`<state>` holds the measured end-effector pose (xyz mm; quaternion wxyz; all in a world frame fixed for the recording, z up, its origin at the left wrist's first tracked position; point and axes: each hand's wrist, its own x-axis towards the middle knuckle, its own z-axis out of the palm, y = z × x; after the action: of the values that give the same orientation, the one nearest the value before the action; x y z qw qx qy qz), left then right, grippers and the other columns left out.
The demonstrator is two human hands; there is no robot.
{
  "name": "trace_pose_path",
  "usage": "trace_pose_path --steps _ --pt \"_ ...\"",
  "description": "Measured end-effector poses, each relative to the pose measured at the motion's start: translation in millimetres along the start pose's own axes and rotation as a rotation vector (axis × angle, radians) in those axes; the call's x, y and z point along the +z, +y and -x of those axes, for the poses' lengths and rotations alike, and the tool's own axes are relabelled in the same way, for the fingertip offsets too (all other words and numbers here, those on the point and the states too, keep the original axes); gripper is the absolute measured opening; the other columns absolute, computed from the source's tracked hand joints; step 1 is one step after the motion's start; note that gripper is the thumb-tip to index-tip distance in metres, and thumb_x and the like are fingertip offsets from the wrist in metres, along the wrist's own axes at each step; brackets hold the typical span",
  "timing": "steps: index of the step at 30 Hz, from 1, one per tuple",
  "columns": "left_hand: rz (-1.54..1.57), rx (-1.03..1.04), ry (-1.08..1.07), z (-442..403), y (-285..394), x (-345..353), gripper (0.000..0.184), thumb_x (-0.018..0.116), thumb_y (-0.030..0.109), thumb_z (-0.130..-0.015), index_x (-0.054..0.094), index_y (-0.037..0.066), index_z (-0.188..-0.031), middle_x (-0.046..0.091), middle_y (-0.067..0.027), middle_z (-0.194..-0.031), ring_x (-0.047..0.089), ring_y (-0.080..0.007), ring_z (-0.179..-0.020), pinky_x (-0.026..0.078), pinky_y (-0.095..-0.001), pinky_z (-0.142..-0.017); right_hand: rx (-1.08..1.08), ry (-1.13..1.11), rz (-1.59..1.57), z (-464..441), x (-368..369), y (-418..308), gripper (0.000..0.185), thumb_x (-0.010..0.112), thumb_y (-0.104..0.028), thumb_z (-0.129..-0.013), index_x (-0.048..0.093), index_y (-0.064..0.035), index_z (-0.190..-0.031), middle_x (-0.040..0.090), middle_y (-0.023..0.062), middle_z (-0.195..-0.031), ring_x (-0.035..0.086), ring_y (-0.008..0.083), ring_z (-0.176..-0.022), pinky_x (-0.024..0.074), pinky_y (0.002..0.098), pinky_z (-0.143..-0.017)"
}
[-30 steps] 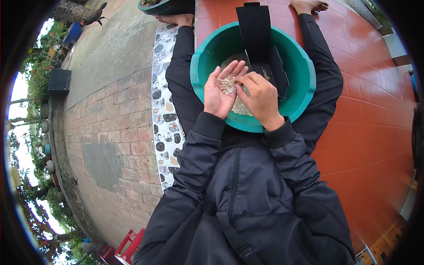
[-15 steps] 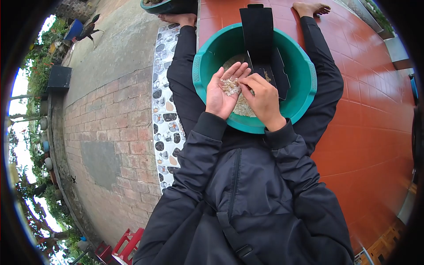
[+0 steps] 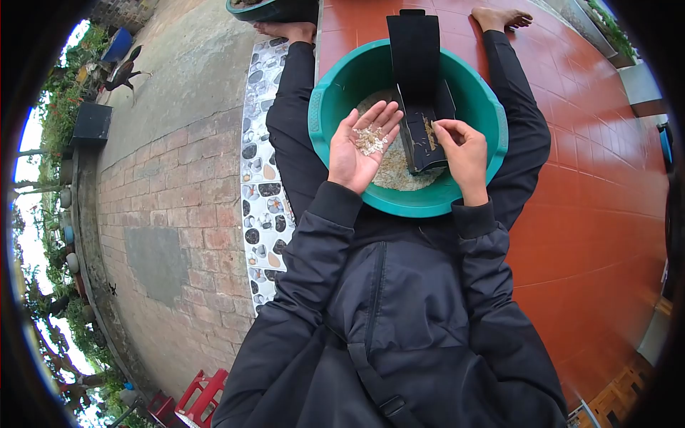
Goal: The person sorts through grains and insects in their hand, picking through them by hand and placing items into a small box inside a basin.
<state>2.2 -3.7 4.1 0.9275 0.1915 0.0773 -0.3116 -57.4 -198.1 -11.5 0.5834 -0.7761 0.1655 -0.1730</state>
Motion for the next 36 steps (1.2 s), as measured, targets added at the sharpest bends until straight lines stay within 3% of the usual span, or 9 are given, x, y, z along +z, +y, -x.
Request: trace_pose_path --steps 13,15,18,21,24,36 --pt "0.001 0.003 -0.003 -1 0 -3 0.05 0.039 0.03 -0.103 0.048 -0.007 -0.135 0.049 -0.0219 -0.142 0.042 -0.0356 -0.136 0.034 -0.0433 -0.116 -0.073 0.249 -0.144 -3 -4 -12 0.014 0.07 -0.011 -0.091 0.069 0.0028 -0.092 0.064 -0.0021 -0.075 0.055 0.0021 -0.065 0.0443 0.0179 -0.059" --pt "0.003 0.007 -0.007 -2 0 -3 0.05 0.039 0.03 -0.103 0.048 -0.007 -0.135 0.049 -0.0219 -0.142 0.043 -0.0355 -0.136 0.035 -0.0433 -0.116 -0.164 0.204 0.004 4 5 -28 0.011 0.069 -0.009 -0.09 0.069 0.0018 -0.092 0.065 -0.0003 -0.075 0.057 0.0032 -0.066 0.0452 0.0192 -0.058" --pt "0.001 -0.007 -0.002 0 0 -4 0.05 0.039 0.031 -0.103 0.048 -0.007 -0.134 0.049 -0.0217 -0.142 0.042 -0.0354 -0.136 0.035 -0.0435 -0.115 -0.318 -0.058 0.102 12 20 -47 0.007 0.069 -0.005 -0.085 0.069 -0.0003 -0.091 0.066 0.0072 -0.078 0.063 0.014 -0.064 0.0482 0.0257 -0.058" --pt "-0.03 -0.012 0.016 -2 -1 -2 0.051 0.037 0.032 -0.103 0.048 -0.006 -0.135 0.048 -0.0211 -0.143 0.041 -0.0352 -0.137 0.033 -0.0441 -0.116 -0.4 -0.143 0.22 15 40 -42 0.009 0.07 -0.01 -0.081 0.069 -0.0046 -0.089 0.065 0.0062 -0.081 0.064 0.0215 -0.065 0.0502 0.0316 -0.059" --pt "-0.048 0.002 -0.012 -1 -1 -4 0.051 0.036 0.032 -0.103 0.048 -0.006 -0.135 0.048 -0.0215 -0.143 0.041 -0.0356 -0.137 0.032 -0.0437 -0.116 -0.527 -0.14 0.334 18 48 -38 0.01 0.071 -0.012 -0.079 0.068 -0.0069 -0.087 0.065 0.0046 -0.081 0.064 0.023 -0.069 0.0509 0.0339 -0.061" --pt "-0.049 0.001 -0.025 -2 -1 -6 0.051 0.036 0.031 -0.103 0.048 -0.006 -0.135 0.048 -0.0219 -0.143 0.04 -0.035 -0.138 0.032 -0.0435 -0.116 -0.666 -0.11 0.486 17 51 -35 0.01 0.071 -0.014 -0.077 0.067 -0.0087 -0.084 0.062 0.0039 -0.079 0.062 0.0224 -0.073 0.0503 0.0345 -0.064"
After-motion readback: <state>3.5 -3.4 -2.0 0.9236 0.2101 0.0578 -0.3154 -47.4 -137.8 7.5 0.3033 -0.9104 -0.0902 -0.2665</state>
